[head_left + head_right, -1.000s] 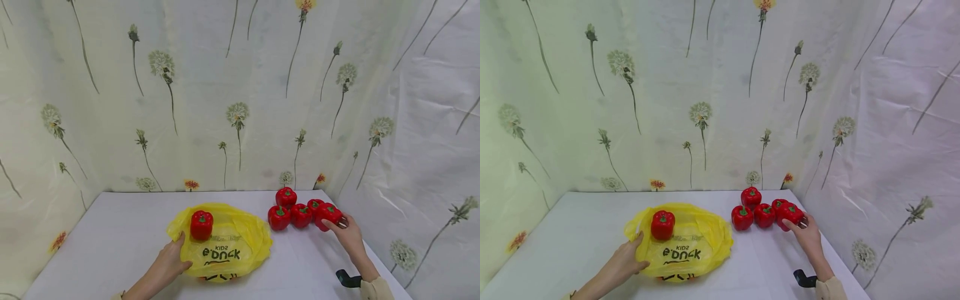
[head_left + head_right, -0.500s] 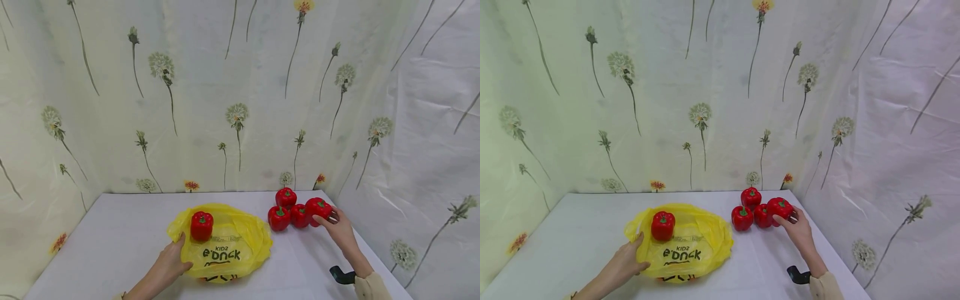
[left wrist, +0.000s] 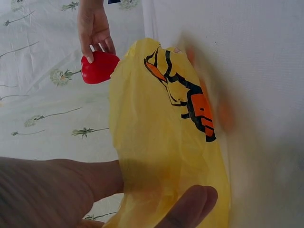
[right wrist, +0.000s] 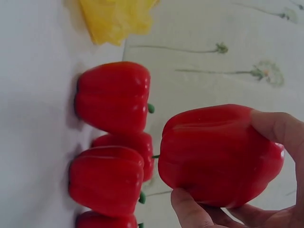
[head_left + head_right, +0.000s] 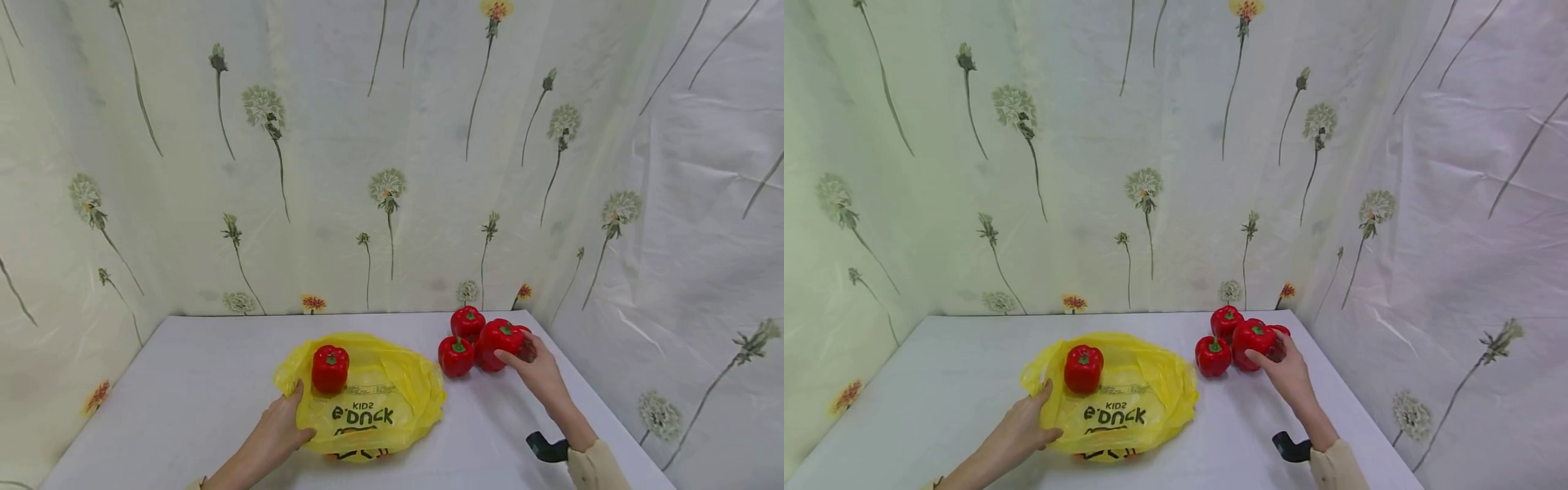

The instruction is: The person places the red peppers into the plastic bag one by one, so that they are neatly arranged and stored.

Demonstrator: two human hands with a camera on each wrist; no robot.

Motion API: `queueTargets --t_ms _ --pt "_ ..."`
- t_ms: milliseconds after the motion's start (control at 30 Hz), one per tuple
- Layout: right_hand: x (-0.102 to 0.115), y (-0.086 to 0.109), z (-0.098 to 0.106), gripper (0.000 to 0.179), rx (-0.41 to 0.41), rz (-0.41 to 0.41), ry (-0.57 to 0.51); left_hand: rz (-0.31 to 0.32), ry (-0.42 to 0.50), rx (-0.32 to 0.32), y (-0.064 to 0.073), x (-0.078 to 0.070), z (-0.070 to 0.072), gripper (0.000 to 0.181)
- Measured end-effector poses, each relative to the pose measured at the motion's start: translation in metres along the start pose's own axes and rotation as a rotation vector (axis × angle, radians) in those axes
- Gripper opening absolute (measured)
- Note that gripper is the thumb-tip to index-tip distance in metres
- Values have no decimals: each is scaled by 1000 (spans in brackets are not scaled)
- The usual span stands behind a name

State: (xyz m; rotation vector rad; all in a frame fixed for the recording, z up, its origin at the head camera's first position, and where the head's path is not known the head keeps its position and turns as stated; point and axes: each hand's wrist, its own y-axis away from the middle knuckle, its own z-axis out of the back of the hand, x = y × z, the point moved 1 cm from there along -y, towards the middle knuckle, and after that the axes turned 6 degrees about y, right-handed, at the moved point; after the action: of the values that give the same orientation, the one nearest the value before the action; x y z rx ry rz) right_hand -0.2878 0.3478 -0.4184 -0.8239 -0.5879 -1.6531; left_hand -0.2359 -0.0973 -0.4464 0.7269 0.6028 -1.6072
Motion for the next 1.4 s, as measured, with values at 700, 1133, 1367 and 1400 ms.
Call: queueTargets --t_ms 700,1133,1367,1400 --pt "42 5 -42 99 79 54 -3 19 -4 -2 0 1 1 90" --pt "61 7 -77 86 135 140 -26 27 -1 5 -1 0 1 89" --pt "72 10 -94 86 160 152 -39 -4 -10 -2 0 0 2 88" --pt "75 11 -96 85 164 154 -46 -4 -12 -3 0 0 3 88"
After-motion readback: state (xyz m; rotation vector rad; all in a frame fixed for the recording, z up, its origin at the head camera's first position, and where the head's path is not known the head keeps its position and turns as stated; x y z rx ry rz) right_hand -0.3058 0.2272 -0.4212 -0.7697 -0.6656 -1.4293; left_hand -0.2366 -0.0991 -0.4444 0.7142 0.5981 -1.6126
